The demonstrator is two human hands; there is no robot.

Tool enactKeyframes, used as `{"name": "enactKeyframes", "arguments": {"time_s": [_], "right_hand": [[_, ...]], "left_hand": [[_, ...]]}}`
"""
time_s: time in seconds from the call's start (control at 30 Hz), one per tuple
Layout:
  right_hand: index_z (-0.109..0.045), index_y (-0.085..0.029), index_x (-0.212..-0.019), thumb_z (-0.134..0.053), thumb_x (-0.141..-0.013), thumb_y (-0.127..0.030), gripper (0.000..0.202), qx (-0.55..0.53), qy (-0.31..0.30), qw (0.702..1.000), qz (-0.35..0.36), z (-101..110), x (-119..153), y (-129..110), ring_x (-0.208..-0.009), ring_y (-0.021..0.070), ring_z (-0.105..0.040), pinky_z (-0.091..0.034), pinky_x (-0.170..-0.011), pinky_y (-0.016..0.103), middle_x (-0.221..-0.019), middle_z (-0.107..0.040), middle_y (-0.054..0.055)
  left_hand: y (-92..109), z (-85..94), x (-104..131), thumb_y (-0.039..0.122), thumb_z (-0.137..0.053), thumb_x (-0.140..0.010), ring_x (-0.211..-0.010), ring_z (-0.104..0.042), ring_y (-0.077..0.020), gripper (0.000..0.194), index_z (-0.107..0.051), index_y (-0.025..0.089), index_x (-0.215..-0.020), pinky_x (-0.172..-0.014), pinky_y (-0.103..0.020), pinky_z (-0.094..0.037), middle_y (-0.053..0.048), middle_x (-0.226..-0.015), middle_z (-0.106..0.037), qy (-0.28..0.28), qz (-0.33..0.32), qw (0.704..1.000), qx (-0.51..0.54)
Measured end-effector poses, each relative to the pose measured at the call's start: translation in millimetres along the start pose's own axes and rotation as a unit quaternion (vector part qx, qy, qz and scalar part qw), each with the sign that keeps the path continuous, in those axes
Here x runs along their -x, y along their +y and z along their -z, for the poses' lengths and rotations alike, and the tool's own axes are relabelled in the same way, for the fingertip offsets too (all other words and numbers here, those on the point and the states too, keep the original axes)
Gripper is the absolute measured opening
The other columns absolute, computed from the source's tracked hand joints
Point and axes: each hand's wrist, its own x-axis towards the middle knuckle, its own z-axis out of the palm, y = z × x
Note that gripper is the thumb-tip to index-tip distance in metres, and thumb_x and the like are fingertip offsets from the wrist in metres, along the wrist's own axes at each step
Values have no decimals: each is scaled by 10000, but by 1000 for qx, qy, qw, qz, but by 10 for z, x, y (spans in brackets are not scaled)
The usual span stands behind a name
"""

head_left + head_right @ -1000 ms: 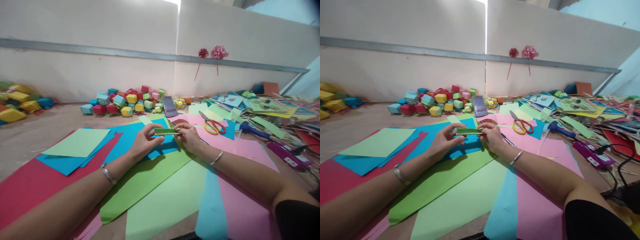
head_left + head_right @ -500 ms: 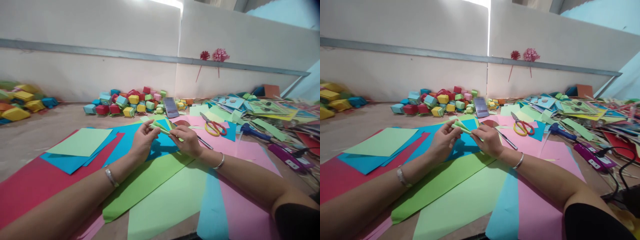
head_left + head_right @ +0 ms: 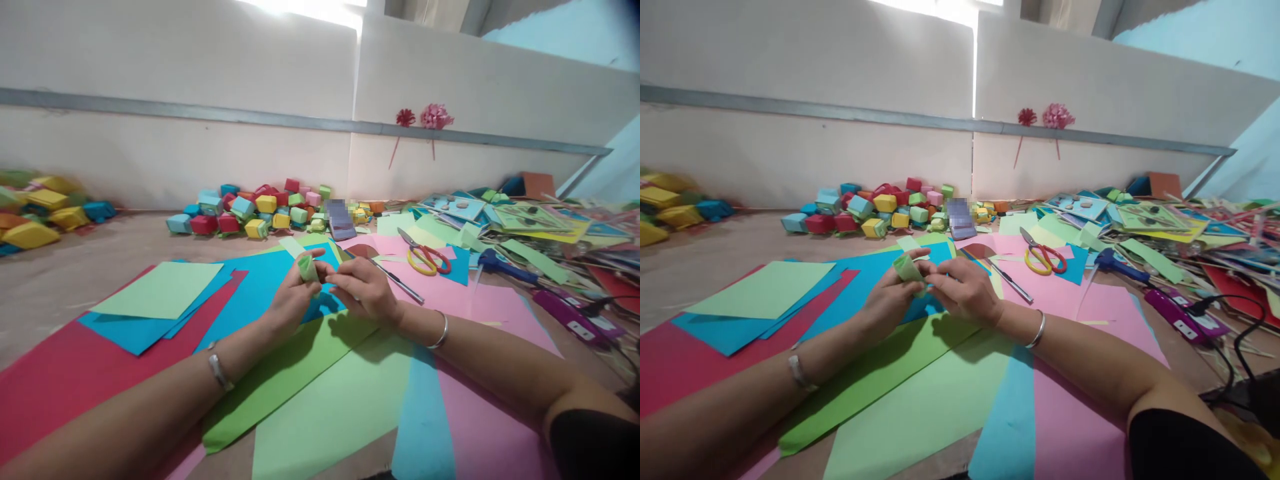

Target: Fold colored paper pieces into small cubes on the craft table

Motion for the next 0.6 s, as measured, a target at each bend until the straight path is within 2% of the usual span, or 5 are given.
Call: {"name": "enactKeyframes", "arguments": {"time_s": [0.1,0.2,0.43,0.5,0.6], "right_hand": [[-647,-203,-1122,-522,-982,-182,189,-27,29,998,-39,59,-55,-8,-843,182,-591,-537,-741,326,-945,-639,75],[-643,-239,-1122,-535,-967,-163,203,-36,41,998,-30,80,-86,-33,-855,173,-582,-543,-741,317,-977,-619,61],[-608,-210,-879,-558,-967,-188,103,-68,12,998,-14,78,-117,-56,-840,169,-601,-520,-722,306,-930,-646,59],[-577,-212,-853,-526,-978,-178,139,-105,-5,994,-27,85,-128,-52,-841,168,-619,-520,-735,302,-891,-658,52],[-538,-219,-846,-489,-978,-146,158,-141,0,986,-86,88,-112,-22,-789,156,-616,-510,-732,288,-804,-640,25]], "left_hand": [[-26,28,9,80,-555,-597,-762,-592,-178,480,-570,223,-1055,-724,-319,-477,43,-755,-633,-42,-52,994,-88],[-54,50,19,94,-537,-620,-729,-567,-181,466,-550,228,-1067,-695,-327,-459,40,-743,-588,-73,-79,982,-157],[-114,97,-7,108,-482,-640,-899,-594,-222,483,-525,213,-1110,-790,-352,-477,0,-869,-636,-77,-141,930,-332],[-96,90,9,122,-484,-662,-913,-602,-225,446,-533,218,-1095,-806,-356,-487,-5,-900,-655,-86,-146,923,-345],[-53,74,36,187,-549,-742,-874,-632,-220,335,-570,223,-1074,-795,-348,-503,-18,-926,-684,-114,-141,934,-309]]}}
